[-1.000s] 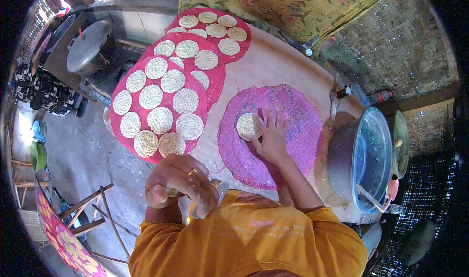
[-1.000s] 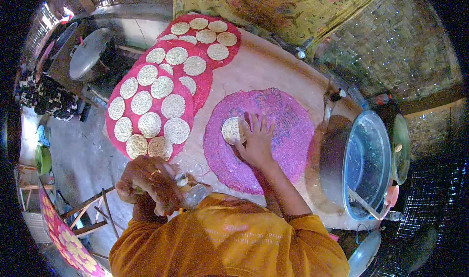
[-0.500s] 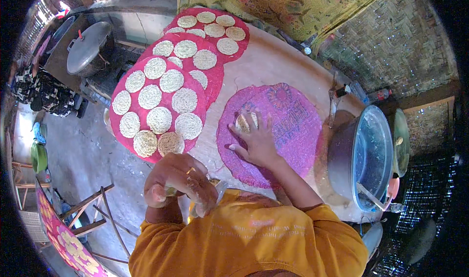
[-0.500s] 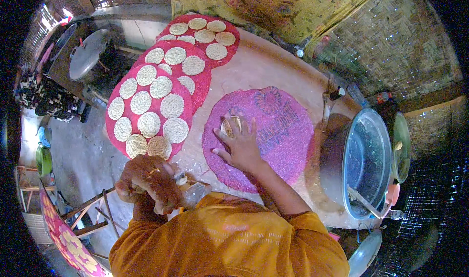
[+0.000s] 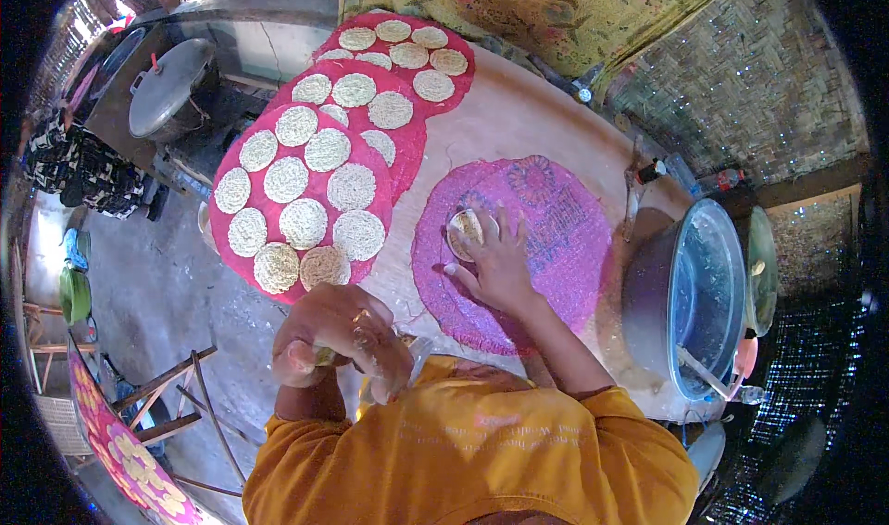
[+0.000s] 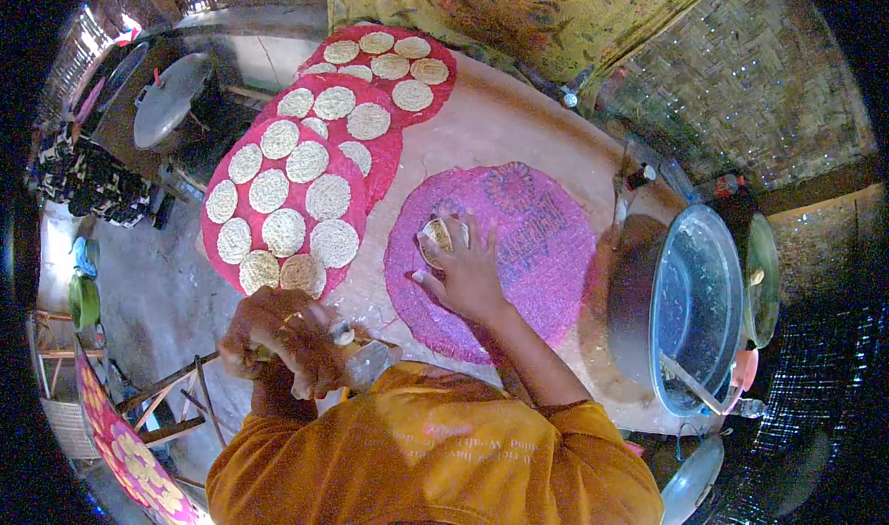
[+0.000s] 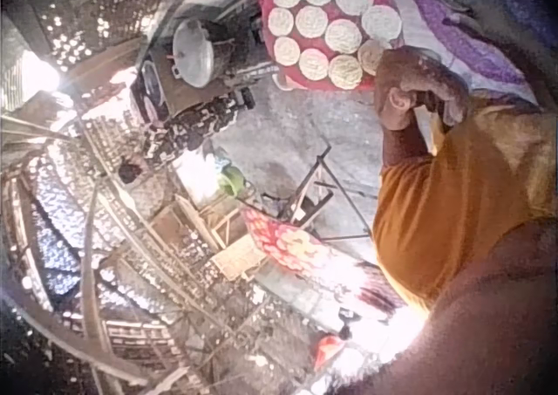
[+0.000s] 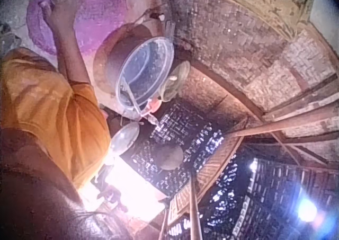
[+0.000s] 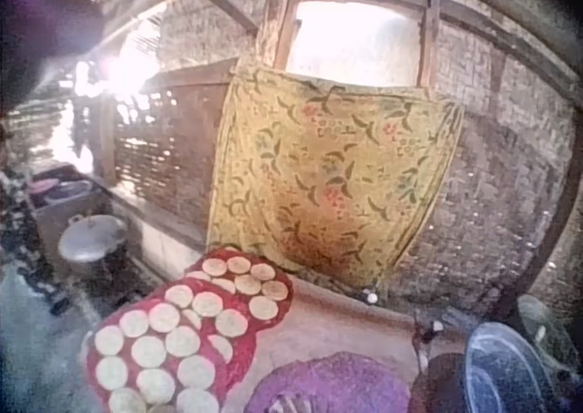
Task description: The person uses a wooden extruder to create circular patterns of dough on a mat, refilling the tool from a bowl with a spoon.
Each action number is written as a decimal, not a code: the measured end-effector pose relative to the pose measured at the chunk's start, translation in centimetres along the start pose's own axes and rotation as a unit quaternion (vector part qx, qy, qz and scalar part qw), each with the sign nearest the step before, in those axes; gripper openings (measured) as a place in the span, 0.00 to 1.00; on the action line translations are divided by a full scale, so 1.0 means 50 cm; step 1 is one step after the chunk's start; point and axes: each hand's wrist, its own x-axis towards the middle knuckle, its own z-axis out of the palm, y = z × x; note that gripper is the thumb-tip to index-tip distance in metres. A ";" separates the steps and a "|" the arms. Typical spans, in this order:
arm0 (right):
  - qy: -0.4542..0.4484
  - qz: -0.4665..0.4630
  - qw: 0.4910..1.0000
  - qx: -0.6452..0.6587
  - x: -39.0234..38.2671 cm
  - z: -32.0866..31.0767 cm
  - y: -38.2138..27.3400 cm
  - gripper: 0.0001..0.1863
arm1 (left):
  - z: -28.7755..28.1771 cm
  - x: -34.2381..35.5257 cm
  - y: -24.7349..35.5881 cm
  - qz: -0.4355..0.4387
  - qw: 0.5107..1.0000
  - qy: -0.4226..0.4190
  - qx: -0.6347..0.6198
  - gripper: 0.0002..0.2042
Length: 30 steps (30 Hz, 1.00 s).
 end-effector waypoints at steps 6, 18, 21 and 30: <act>0.000 0.009 1.000 -0.007 -0.005 0.011 0.009 0.28 | 0.001 -0.019 -0.013 -0.007 1.000 0.021 0.000 0.36; 0.025 0.058 0.993 0.098 -0.022 0.049 0.080 0.44 | -0.024 -0.009 -0.015 0.010 0.997 -0.072 -0.027 0.36; 0.027 0.059 0.994 0.091 -0.023 0.047 0.079 0.46 | 0.001 0.005 -0.008 0.010 1.000 -0.024 0.001 0.37; 0.032 0.096 0.990 0.103 -0.062 -0.049 0.057 0.48 | 0.008 -0.006 -0.006 0.026 0.999 0.036 0.007 0.36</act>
